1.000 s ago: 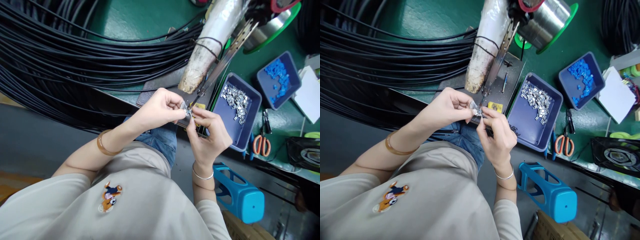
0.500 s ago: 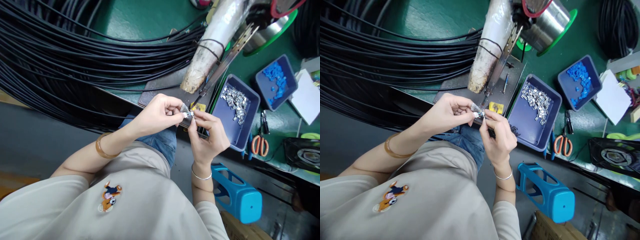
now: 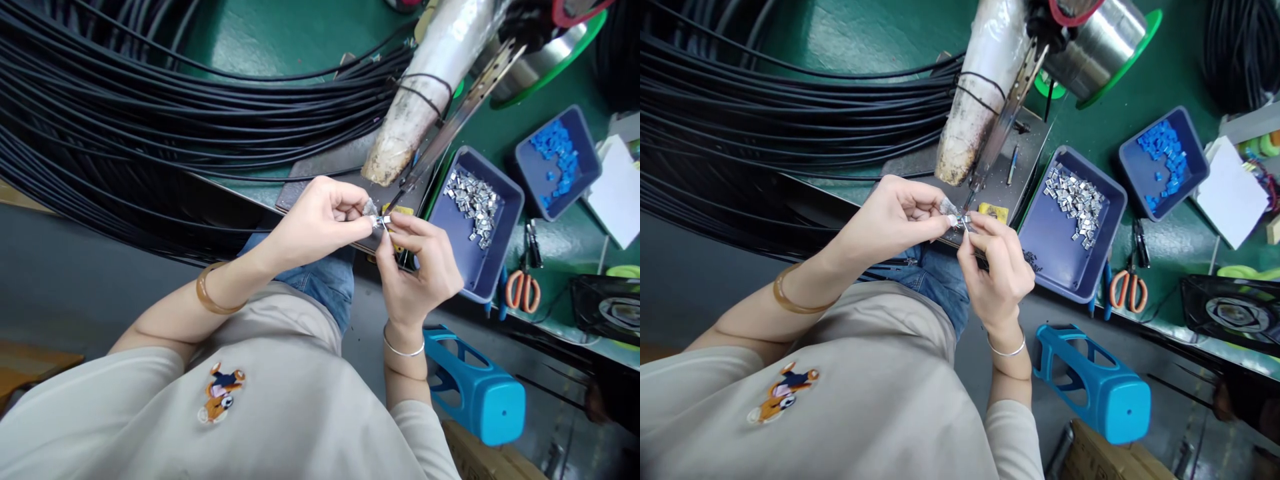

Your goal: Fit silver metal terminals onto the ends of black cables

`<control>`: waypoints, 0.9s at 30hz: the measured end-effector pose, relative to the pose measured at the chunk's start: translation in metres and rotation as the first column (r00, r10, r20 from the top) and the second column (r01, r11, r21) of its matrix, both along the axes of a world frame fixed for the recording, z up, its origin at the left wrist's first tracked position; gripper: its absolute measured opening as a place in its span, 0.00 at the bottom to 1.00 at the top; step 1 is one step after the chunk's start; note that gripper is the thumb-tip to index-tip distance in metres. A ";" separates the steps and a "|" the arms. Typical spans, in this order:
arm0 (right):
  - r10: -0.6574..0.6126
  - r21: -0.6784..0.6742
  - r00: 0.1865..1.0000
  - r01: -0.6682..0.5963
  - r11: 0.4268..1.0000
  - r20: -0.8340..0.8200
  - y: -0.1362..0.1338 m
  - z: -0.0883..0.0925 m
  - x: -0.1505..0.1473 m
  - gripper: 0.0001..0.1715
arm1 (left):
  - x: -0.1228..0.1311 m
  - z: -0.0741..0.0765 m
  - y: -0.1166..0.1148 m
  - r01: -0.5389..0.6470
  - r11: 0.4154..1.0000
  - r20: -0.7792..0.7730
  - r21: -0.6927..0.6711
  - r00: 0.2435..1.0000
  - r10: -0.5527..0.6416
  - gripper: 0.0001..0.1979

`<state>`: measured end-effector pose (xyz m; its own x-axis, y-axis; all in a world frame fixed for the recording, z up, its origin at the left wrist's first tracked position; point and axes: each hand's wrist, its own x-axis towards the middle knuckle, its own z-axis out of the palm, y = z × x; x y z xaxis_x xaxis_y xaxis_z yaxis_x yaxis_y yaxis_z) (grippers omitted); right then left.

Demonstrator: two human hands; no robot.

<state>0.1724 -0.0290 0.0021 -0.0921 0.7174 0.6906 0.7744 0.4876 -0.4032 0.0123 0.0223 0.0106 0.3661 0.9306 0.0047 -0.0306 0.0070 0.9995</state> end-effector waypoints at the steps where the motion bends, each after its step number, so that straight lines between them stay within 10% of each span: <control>1: -0.004 0.000 1.000 0.004 1.000 0.002 0.000 0.001 0.000 0.09 | 0.000 0.001 0.000 -0.002 1.000 -0.005 0.000 1.000 0.002 0.08; 27: -0.005 0.006 1.000 0.004 1.000 0.028 -0.001 -0.003 0.001 0.10 | -0.001 0.002 -0.003 0.023 0.999 -0.029 0.030 0.999 -0.022 0.08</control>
<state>0.1733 -0.0300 -0.0006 -0.1082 0.7140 0.6918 0.7875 0.4863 -0.3787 0.0117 0.0196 0.0123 0.3875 0.9216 0.0224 -0.0024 -0.0233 0.9997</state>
